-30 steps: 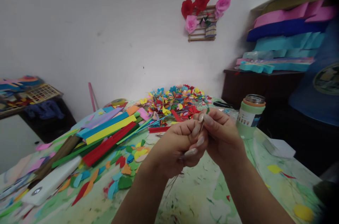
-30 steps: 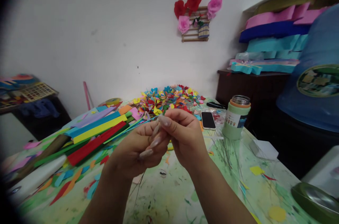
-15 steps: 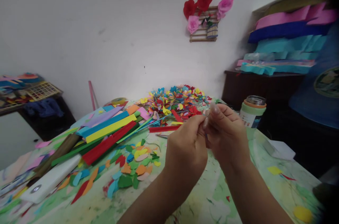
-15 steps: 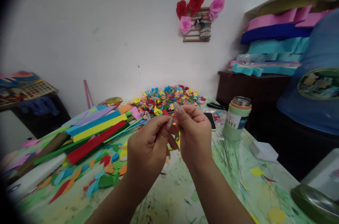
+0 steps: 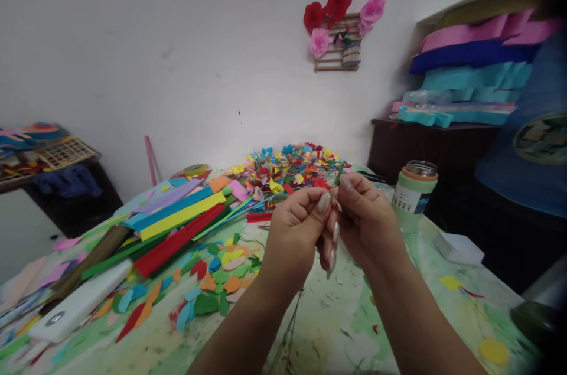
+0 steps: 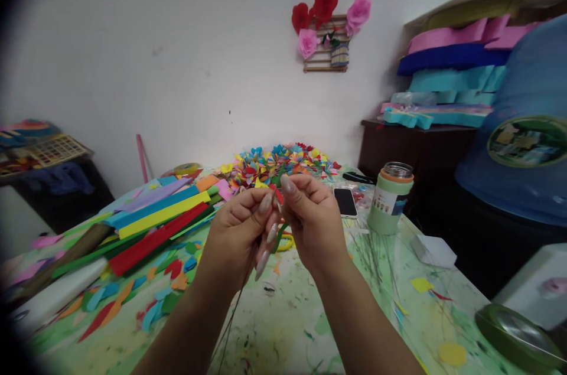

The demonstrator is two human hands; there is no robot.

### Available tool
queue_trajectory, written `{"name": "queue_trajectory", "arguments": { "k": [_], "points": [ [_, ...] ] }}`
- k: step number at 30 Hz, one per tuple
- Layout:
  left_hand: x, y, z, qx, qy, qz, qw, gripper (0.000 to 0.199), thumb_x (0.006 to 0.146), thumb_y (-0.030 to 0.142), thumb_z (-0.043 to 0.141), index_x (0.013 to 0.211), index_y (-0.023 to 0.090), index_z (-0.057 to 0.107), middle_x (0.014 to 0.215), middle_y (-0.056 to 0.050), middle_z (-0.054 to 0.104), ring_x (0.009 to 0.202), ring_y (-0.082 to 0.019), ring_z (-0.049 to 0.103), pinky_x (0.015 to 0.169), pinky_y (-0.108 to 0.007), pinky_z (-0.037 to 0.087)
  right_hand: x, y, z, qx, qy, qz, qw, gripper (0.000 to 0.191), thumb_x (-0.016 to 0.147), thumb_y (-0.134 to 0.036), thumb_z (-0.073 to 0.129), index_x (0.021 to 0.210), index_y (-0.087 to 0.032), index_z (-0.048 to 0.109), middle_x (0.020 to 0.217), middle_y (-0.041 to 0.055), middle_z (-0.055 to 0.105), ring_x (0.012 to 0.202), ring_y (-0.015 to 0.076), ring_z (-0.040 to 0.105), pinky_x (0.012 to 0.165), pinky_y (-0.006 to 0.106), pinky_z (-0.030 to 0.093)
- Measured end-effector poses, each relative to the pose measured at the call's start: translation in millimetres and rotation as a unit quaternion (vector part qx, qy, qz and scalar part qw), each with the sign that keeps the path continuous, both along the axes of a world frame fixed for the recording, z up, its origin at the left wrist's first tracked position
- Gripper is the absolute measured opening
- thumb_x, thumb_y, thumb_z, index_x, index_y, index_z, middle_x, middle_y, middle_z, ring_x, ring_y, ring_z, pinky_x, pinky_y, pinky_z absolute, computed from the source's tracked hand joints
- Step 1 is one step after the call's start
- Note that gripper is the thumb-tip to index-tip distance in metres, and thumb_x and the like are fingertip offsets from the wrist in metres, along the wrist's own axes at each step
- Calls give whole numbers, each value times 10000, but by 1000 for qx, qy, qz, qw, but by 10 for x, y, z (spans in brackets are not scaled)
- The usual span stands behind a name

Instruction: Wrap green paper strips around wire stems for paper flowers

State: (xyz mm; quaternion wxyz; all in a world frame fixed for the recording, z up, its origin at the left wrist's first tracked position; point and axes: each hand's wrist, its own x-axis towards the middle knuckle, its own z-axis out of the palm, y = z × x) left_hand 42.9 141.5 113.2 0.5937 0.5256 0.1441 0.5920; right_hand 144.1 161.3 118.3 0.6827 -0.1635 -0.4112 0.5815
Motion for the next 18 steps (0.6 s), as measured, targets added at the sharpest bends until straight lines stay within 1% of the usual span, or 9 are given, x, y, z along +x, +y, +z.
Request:
{"name": "queue_trajectory", "arguments": {
  "k": [2,4,6,8,11,13,16,18],
  "points": [
    [3,27,-7,-4,-17,-24,1000,130,859,242,587,772,146,585,510,69,539,305,-19,468,309,-86,379,12,0,2,1,-4,7,1000,191,632,-305,790,671,-190,643,484,-68,499,385,31,385,384,154,296],
    [14,46,-5,-9,-33,-45,998,137,843,239,602,753,138,584,493,64,537,290,-26,459,293,-92,377,20,-2,8,-1,-9,6,1000,185,623,-294,798,721,-195,676,476,-64,525,388,33,407,394,149,315],
    [24,58,-1,-22,-47,-69,996,142,828,230,614,731,133,578,482,59,535,273,-30,443,271,-96,365,25,-5,15,-4,-15,4,1000,226,614,-289,802,799,-203,706,470,-60,550,392,39,432,399,147,329],
    [23,67,2,-33,-58,-107,992,141,825,207,609,712,131,570,471,57,527,269,-32,434,263,-97,359,27,-10,23,-5,-27,8,1000,261,605,-300,804,832,-201,720,486,-42,591,410,53,474,403,152,348],
    [5,89,-4,-39,-63,-185,980,115,822,154,588,712,130,561,477,56,521,280,-35,447,271,-97,365,33,-19,27,5,-45,13,999,215,601,-330,803,738,-188,717,502,-22,620,437,74,523,416,169,387],
    [-3,115,-15,-35,-61,-215,974,95,828,153,579,738,133,557,492,54,535,291,-42,465,282,-104,379,42,-22,25,9,-52,15,999,191,615,-333,794,699,-190,699,500,-28,611,431,78,523,398,173,379],
    [3,169,-36,-26,-31,-206,978,129,848,239,583,771,145,540,514,49,556,313,-52,490,306,-120,400,65,-10,16,7,-55,7,998,176,638,-319,777,714,-201,671,507,-45,590,406,78,497,367,181,352],
    [3,205,-42,-16,26,-175,984,186,847,318,592,793,151,531,532,41,575,346,-65,520,334,-134,416,84,14,7,17,-57,-22,998,174,657,-327,763,722,-204,657,494,-59,560,387,70,460,365,185,340]
  ]
}}
